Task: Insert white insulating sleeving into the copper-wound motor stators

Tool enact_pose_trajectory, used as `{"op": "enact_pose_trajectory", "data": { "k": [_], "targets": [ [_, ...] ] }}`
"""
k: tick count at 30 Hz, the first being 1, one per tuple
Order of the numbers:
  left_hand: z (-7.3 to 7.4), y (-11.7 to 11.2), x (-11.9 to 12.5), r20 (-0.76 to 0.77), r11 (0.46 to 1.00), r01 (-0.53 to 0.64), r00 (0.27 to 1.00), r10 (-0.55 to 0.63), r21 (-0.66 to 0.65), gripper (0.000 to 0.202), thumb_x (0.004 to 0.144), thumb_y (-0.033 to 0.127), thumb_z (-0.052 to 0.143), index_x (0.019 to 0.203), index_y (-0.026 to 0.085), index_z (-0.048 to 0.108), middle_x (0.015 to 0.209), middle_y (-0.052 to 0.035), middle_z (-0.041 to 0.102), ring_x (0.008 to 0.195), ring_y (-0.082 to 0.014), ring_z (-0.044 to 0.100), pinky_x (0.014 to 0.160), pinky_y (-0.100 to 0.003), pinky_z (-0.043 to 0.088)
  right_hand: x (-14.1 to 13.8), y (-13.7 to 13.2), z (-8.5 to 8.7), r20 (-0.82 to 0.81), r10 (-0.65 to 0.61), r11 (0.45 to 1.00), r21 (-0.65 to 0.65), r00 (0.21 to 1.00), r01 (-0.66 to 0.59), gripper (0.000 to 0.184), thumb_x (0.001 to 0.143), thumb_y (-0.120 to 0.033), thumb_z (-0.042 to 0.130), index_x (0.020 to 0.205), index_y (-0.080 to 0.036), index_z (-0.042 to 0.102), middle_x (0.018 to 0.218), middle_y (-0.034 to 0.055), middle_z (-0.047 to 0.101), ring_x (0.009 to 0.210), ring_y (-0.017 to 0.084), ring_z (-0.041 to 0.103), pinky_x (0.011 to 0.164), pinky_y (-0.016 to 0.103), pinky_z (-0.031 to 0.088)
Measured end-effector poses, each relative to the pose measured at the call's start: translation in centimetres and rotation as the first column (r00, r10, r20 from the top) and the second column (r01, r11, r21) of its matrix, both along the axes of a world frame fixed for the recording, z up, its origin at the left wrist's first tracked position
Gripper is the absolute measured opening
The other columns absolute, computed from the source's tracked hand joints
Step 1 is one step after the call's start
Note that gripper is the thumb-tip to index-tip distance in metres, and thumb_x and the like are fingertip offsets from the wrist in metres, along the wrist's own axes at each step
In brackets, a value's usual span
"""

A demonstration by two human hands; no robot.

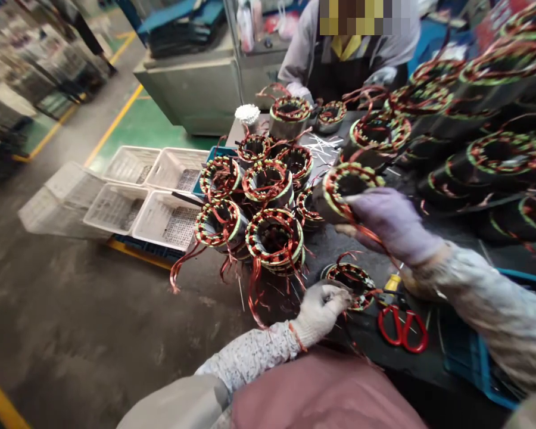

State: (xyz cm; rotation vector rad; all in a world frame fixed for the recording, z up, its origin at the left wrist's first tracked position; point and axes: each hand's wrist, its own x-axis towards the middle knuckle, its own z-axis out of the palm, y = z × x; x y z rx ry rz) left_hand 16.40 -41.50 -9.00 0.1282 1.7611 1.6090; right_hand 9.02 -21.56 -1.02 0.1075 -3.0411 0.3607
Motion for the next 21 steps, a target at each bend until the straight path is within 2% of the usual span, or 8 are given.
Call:
{"op": "enact_pose_trajectory", "data": {
  "k": [4,8,10,12,15,17,19,21],
  "targets": [
    [-0.1,-0.1,-0.4,-0.048,0.998,0.056,0.997,-0.057,-0.023,0.016,0.08,0.03,0.065,0.071,0.018,0.069,0.094,-0.0057,0.072,0.087,-0.0177,0.064,0.082,-0.031,0.054,-7.0,-1.3,-1.0,0.244,0.097,0.969,0.2,0.965,-0.148,0.016,0.079,-0.032,0.068,0.076,-0.016,0.065,0.078,0.0093,0.07,0.078,0.022,0.065,0.089,0.04,0.045],
    [-0.7,-0.4,-0.4,-0.123,0.979,0.19,0.973,-0.198,-0.072,0.02,0.083,0.03,0.064,0.068,0.018,0.068,0.093,-0.0058,0.072,0.092,-0.0185,0.065,0.088,-0.033,0.054,-8.6,-1.7,-1.4,0.299,0.18,0.952,0.189,0.937,-0.243,0.019,0.068,-0.019,0.076,0.085,-0.012,0.069,0.085,0.0107,0.073,0.088,0.025,0.067,0.098,0.043,0.042],
    [-1.0,-0.5,-0.3,-0.154,0.966,0.227,0.957,-0.245,-0.127,0.018,0.086,0.028,0.061,0.075,0.018,0.071,0.095,-0.006,0.072,0.093,-0.0175,0.066,0.089,-0.032,0.054,-6.2,-0.8,-0.7,0.198,0.195,0.972,0.094,0.961,-0.217,0.037,0.072,-0.023,0.075,0.106,-0.009,0.069,0.108,0.0141,0.071,0.108,0.028,0.064,0.104,0.044,0.04],
    [-1.2,-0.1,-0.5,-0.247,0.956,0.217,0.933,-0.262,-0.196,0.015,0.087,0.023,0.058,0.086,0.017,0.072,0.101,-0.0062,0.071,0.096,-0.0162,0.066,0.091,-0.03,0.054,-1.7,0.6,-0.3,0.002,0.129,0.991,-0.047,0.992,-0.129,0.048,0.084,-0.032,0.066,0.126,-0.011,0.061,0.129,0.0138,0.064,0.121,0.027,0.058,0.106,0.042,0.04],
    [-1.5,1.5,-1.2,-0.431,0.914,0.247,0.822,-0.373,-0.321,0.031,0.085,0.012,0.054,0.11,0.02,0.07,0.12,-0.0063,0.066,0.107,-0.015,0.063,0.098,-0.028,0.051,7.5,2.4,-2.3,-0.146,-0.232,0.96,-0.196,0.962,0.201,0.042,0.098,-0.039,0.043,0.125,-0.015,0.064,0.121,0.0109,0.068,0.111,0.023,0.063,0.096,0.037,0.048],
    [-1.6,3.3,-1.8,-0.493,0.837,0.319,0.693,-0.526,-0.445,0.043,0.085,0.01,0.051,0.122,0.024,0.066,0.13,-0.0053,0.061,0.111,-0.0157,0.061,0.099,-0.028,0.05,12.7,2.6,-5.4,-0.051,-0.424,0.896,-0.168,0.904,0.411,0.038,0.097,-0.038,0.042,0.11,-0.017,0.071,0.111,0.0118,0.071,0.103,0.025,0.065,0.092,0.039,0.049],
    [-1.9,5.0,-2.3,-0.47,0.71,0.341,0.564,-0.679,-0.616,0.04,0.088,0.013,0.05,0.121,0.027,0.068,0.132,-0.0048,0.061,0.11,-0.0188,0.061,0.095,-0.031,0.051,15.6,2.1,-8.7,0.143,-0.449,0.878,-0.113,0.882,0.465,0.034,0.093,-0.037,0.047,0.097,-0.019,0.075,0.104,0.0115,0.073,0.096,0.025,0.066,0.086,0.038,0.05],
    [-2.2,6.2,-2.6,-0.409,0.588,0.296,0.49,-0.77,-0.753,0.033,0.091,0.02,0.051,0.116,0.027,0.071,0.13,-0.0054,0.062,0.109,-0.0219,0.06,0.091,-0.033,0.052,16.0,0.9,-10.8,0.282,-0.44,0.882,-0.04,0.852,0.469,0.033,0.091,-0.04,0.051,0.092,-0.019,0.076,0.099,0.0121,0.074,0.093,0.026,0.066,0.082,0.038,0.049]
  ]
}}
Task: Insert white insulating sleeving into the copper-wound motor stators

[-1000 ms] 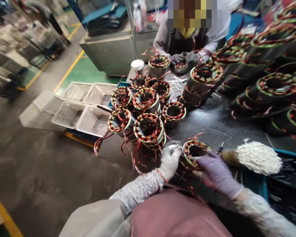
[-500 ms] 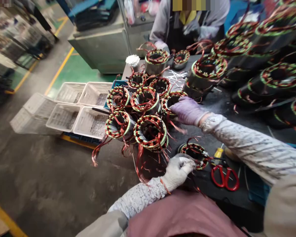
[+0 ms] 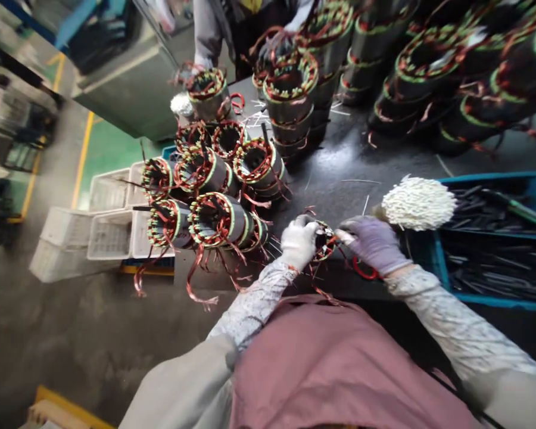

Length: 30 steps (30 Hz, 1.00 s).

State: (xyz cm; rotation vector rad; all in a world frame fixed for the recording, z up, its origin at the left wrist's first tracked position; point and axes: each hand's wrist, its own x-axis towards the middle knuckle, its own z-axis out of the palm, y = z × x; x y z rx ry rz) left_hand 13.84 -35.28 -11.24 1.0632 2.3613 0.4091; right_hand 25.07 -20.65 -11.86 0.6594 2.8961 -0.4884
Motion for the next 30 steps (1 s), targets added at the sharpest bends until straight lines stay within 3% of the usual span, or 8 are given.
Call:
{"op": "enact_pose_trajectory", "data": {
  "k": [7,11,15,17,20,22,27,30],
  "targets": [
    [-1.4,-0.4,0.9,-0.065,0.991,-0.111,0.992,0.106,-0.08,0.032,0.09,0.022,0.054,0.116,0.029,0.072,0.125,-0.0057,0.063,0.105,-0.0193,0.062,0.087,-0.028,0.051,-2.7,-3.6,0.4,0.097,-0.055,0.997,0.067,0.994,0.048,0.032,0.092,-0.031,0.05,0.087,-0.01,0.074,0.091,0.0193,0.071,0.092,0.028,0.064,0.082,0.04,0.042],
    [-2.0,-0.8,1.2,-0.076,0.986,-0.164,0.984,0.162,-0.023,0.031,0.089,0.022,0.056,0.114,0.029,0.073,0.121,-0.005,0.064,0.102,-0.0182,0.064,0.085,-0.027,0.051,-1.7,-3.5,-1.8,-0.147,0.05,0.991,0.13,0.988,-0.03,0.023,0.087,-0.018,0.051,0.084,-0.011,0.072,0.093,0.0169,0.071,0.093,0.027,0.061,0.088,0.043,0.041],
    [-2.4,-1.2,1.2,-0.036,0.982,-0.166,0.985,0.17,0.091,0.03,0.089,0.021,0.057,0.114,0.027,0.073,0.119,-0.0043,0.065,0.101,-0.0165,0.064,0.086,-0.025,0.051,0.4,-2.6,-4.3,-0.462,0.244,0.969,0.139,0.853,-0.203,0.022,0.091,-0.023,0.051,0.085,-0.018,0.071,0.093,0.0083,0.072,0.101,0.022,0.06,0.097,0.04,0.04],
    [-2.6,-1.5,1.1,-0.018,0.979,-0.147,0.988,0.151,0.142,0.03,0.089,0.019,0.056,0.113,0.026,0.073,0.119,-0.0046,0.065,0.101,-0.0158,0.064,0.087,-0.024,0.051,1.3,-1.9,-4.5,-0.502,0.214,0.977,0.125,0.838,-0.175,0.024,0.094,-0.027,0.05,0.09,-0.019,0.073,0.097,0.0074,0.072,0.104,0.021,0.06,0.098,0.039,0.041],
    [-3.1,-1.9,1.0,-0.032,0.982,-0.084,0.995,0.091,0.168,0.031,0.087,0.016,0.057,0.113,0.023,0.073,0.118,-0.0066,0.065,0.101,-0.0168,0.064,0.089,-0.026,0.052,1.2,-0.7,-3.6,-0.371,0.126,0.991,0.092,0.92,-0.098,0.029,0.094,-0.031,0.049,0.104,-0.02,0.074,0.112,0.0103,0.07,0.106,0.023,0.059,0.091,0.037,0.044],
    [-3.4,-2.1,1.0,-0.062,0.985,-0.048,0.996,0.06,0.166,0.032,0.085,0.014,0.059,0.112,0.022,0.073,0.118,-0.0077,0.066,0.101,-0.0181,0.064,0.089,-0.028,0.053,0.0,0.1,-2.6,-0.198,0.228,0.973,0.07,0.953,-0.218,0.028,0.092,-0.03,0.052,0.108,-0.023,0.075,0.119,0.01,0.069,0.105,0.024,0.06,0.088,0.037,0.045],
    [-4.7,-2.0,1.1,-0.118,0.979,-0.033,0.991,0.057,0.199,0.03,0.082,0.011,0.06,0.107,0.021,0.074,0.113,-0.0084,0.068,0.101,-0.0188,0.063,0.089,-0.031,0.054,-4.0,0.8,-0.6,0.132,0.457,0.884,0.039,0.88,-0.465,0.024,0.089,-0.029,0.058,0.103,-0.023,0.076,0.118,0.0114,0.068,0.103,0.025,0.061,0.084,0.037,0.044],
    [-5.3,-1.9,1.3,-0.128,0.976,-0.054,0.988,0.083,0.212,0.03,0.082,0.012,0.059,0.107,0.021,0.074,0.112,-0.0091,0.068,0.1,-0.0191,0.064,0.09,-0.032,0.054,-4.1,0.2,-0.4,0.121,0.507,0.856,0.046,0.853,-0.515,0.022,0.089,-0.023,0.055,0.093,-0.017,0.076,0.11,0.0127,0.071,0.101,0.025,0.062,0.087,0.037,0.045]
  ]
}}
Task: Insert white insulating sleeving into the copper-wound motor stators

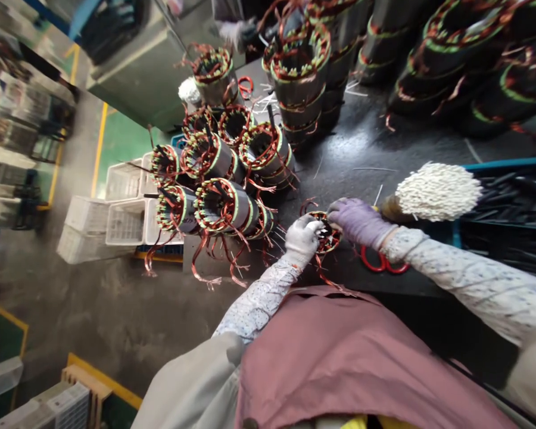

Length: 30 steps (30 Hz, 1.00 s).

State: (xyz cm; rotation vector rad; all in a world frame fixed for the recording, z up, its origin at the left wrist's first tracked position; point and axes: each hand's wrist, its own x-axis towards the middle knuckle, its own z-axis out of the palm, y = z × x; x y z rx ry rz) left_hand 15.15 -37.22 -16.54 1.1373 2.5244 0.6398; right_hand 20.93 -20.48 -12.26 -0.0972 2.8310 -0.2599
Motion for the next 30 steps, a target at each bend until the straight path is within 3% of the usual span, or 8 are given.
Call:
{"op": "enact_pose_trajectory", "data": {
  "k": [3,8,14,16,19,22,27,30],
  "targets": [
    [0.3,-0.2,-0.1,0.01,1.0,0.022,1.0,-0.022,0.012,0.033,0.086,0.014,0.057,0.115,0.021,0.071,0.119,-0.0093,0.067,0.105,-0.0193,0.064,0.093,-0.032,0.053,2.1,-0.9,-0.4,-0.282,0.013,0.996,-0.086,0.959,-0.038,0.024,0.092,-0.021,0.05,0.094,-0.019,0.074,0.11,0.0095,0.072,0.11,0.024,0.06,0.099,0.041,0.043],
    [3.1,0.2,-0.8,-0.028,0.969,0.237,0.971,-0.239,-0.064,0.051,0.09,0.02,0.057,0.141,0.022,0.051,0.143,-0.0107,0.054,0.117,-0.0203,0.061,0.092,-0.028,0.052,6.3,-0.5,-2.2,-0.553,-0.371,0.928,-0.253,0.746,0.273,0.029,0.095,-0.028,0.046,0.105,-0.015,0.07,0.108,0.0122,0.072,0.102,0.022,0.064,0.093,0.037,0.049],
    [5.9,4.4,-1.5,-0.041,0.743,0.521,0.807,-0.589,-0.421,0.029,0.097,0.022,0.046,0.116,0.022,0.067,0.108,-0.0114,0.068,0.101,-0.0236,0.067,0.08,-0.034,0.052,7.2,-0.9,-4.3,-0.37,-0.296,0.955,-0.129,0.881,0.267,0.04,0.089,-0.037,0.052,0.116,-0.011,0.067,0.12,0.0159,0.067,0.111,0.028,0.058,0.098,0.043,0.042],
    [6.1,5.2,-1.8,0.01,0.729,0.485,0.836,-0.549,-0.482,0.025,0.094,0.022,0.049,0.108,0.02,0.07,0.104,-0.012,0.07,0.096,-0.0247,0.069,0.079,-0.035,0.052,7.1,-1.6,-4.1,-0.355,-0.307,0.951,-0.085,0.883,0.296,0.043,0.088,-0.039,0.055,0.118,-0.011,0.066,0.122,0.0166,0.066,0.113,0.03,0.056,0.099,0.045,0.038],
    [6.1,5.1,-2.5,0.136,0.847,0.308,0.951,-0.276,-0.433,0.024,0.093,0.027,0.054,0.105,0.017,0.072,0.103,-0.01,0.073,0.095,-0.0219,0.069,0.081,-0.031,0.052,7.0,-2.5,-3.6,-0.338,-0.32,0.943,-0.027,0.885,0.33,0.042,0.087,-0.039,0.057,0.121,-0.014,0.065,0.125,0.0164,0.065,0.115,0.032,0.053,0.102,0.051,0.031],
    [6.8,4.0,-3.0,0.251,0.92,0.114,0.968,-0.018,-0.376,0.028,0.095,0.03,0.052,0.11,0.016,0.07,0.101,-0.0074,0.074,0.096,-0.0175,0.069,0.083,-0.024,0.052,6.8,-2.9,-3.4,-0.319,-0.302,0.949,-0.009,0.898,0.316,0.039,0.088,-0.038,0.058,0.122,-0.019,0.066,0.127,0.0143,0.064,0.121,0.033,0.049,0.104,0.056,0.025],
    [10.3,2.5,-2.5,0.041,0.866,0.14,0.99,-0.137,-0.48,0.066,0.082,0.027,0.069,0.145,0.023,0.047,0.14,-0.0136,0.057,0.107,-0.0254,0.067,0.089,-0.032,0.053,6.5,-2.9,-3.2,-0.32,-0.274,0.96,-0.043,0.907,0.275,0.034,0.09,-0.036,0.058,0.12,-0.024,0.068,0.129,0.0133,0.063,0.123,0.033,0.048,0.105,0.059,0.023],
    [11.0,3.2,-2.0,-0.026,0.828,0.2,0.968,-0.25,-0.524,0.085,0.076,0.024,0.076,0.151,0.029,0.037,0.151,-0.0152,0.044,0.109,-0.0288,0.067,0.084,-0.034,0.055,6.3,-3.1,-3.1,-0.306,-0.293,0.955,-0.056,0.906,0.29,0.03,0.09,-0.033,0.058,0.117,-0.026,0.07,0.128,0.0129,0.064,0.119,0.032,0.051,0.104,0.059,0.025]
  ]
}}
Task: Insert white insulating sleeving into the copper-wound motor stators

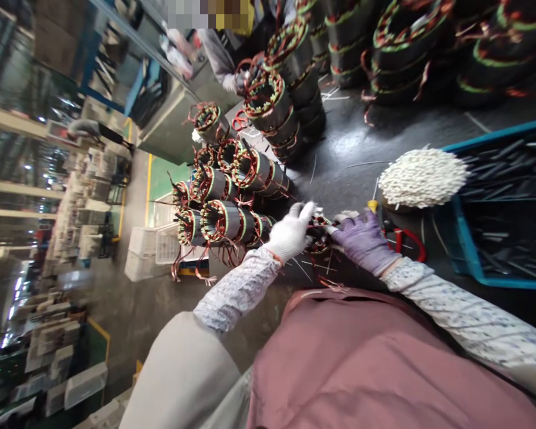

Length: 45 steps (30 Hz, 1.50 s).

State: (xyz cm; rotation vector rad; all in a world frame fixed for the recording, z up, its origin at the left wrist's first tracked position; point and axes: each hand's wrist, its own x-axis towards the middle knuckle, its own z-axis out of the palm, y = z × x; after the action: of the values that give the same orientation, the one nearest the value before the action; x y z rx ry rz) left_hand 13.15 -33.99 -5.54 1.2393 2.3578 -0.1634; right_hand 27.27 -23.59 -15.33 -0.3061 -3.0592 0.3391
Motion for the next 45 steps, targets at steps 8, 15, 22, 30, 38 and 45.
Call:
{"op": "enact_pose_trajectory", "data": {
  "k": [8,15,22,30,38,45],
  "targets": [
    [-4.1,4.2,-0.6,0.152,0.985,0.019,0.988,0.007,-0.169,0.01,0.076,0.015,0.07,0.066,0.013,0.07,0.075,-0.0118,0.069,0.088,-0.0283,0.07,0.087,-0.039,0.051,-0.4,-0.1,0.4,0.037,0.003,0.999,-0.033,0.999,-0.002,0.034,0.088,-0.037,0.061,0.118,-0.025,0.069,0.126,0.0141,0.065,0.114,0.032,0.054,0.1,0.056,0.031],
    [-4.9,-0.4,-0.3,0.555,0.924,-0.374,0.787,0.269,0.082,0.022,0.087,0.03,0.056,0.081,0.014,0.07,0.076,-0.0007,0.068,0.068,-0.0099,0.059,0.071,-0.022,0.048,-0.5,-1.0,0.8,0.129,-0.037,0.996,-0.07,0.991,0.046,0.031,0.09,-0.033,0.06,0.113,-0.017,0.071,0.117,0.0166,0.068,0.106,0.03,0.059,0.1,0.051,0.029],
    [-6.1,-2.4,0.6,0.653,0.858,-0.507,0.679,0.336,0.086,0.009,0.074,0.016,0.061,0.082,0.015,0.064,0.074,0.0034,0.061,0.069,-0.0089,0.054,0.074,-0.023,0.044,-0.6,-1.1,1.2,0.152,0.014,0.998,-0.063,0.988,-0.004,0.038,0.088,-0.043,0.064,0.115,-0.018,0.07,0.118,0.0155,0.068,0.106,0.031,0.059,0.096,0.048,0.029],
    [-4.7,-2.0,0.7,0.715,0.95,-0.312,0.661,0.226,-0.012,0.052,0.064,0.019,0.079,0.113,0.017,0.062,0.093,-0.0018,0.07,0.084,-0.0166,0.065,0.083,-0.028,0.05,-0.7,-1.0,1.9,0.223,0.043,0.997,-0.068,0.974,-0.028,0.032,0.094,-0.036,0.054,0.114,-0.018,0.07,0.112,0.0148,0.069,0.101,0.029,0.062,0.092,0.044,0.031],
    [-3.0,-0.2,1.6,0.162,0.974,0.13,0.982,-0.1,-0.186,0.018,0.086,0.023,0.06,0.097,0.019,0.073,0.09,-0.0113,0.071,0.085,-0.0254,0.069,0.081,-0.037,0.049,-0.8,-1.8,2.7,0.282,0.05,0.991,-0.134,0.958,-0.012,0.035,0.096,-0.028,0.045,0.119,-0.015,0.068,0.108,0.0182,0.069,0.094,0.028,0.065,0.076,0.036,0.035],
    [-5.1,-1.5,0.7,0.603,0.815,-0.558,0.599,0.526,-0.157,0.022,0.074,0.026,0.072,0.057,0.017,0.062,0.055,0.0034,0.056,0.059,-0.0107,0.051,0.066,-0.024,0.042,-0.5,-2.4,3.0,0.322,0.008,0.987,-0.152,0.947,0.043,0.041,0.096,-0.019,0.037,0.126,-0.017,0.065,0.102,0.0176,0.069,0.082,0.024,0.066,0.062,0.031,0.034]
  ]
}}
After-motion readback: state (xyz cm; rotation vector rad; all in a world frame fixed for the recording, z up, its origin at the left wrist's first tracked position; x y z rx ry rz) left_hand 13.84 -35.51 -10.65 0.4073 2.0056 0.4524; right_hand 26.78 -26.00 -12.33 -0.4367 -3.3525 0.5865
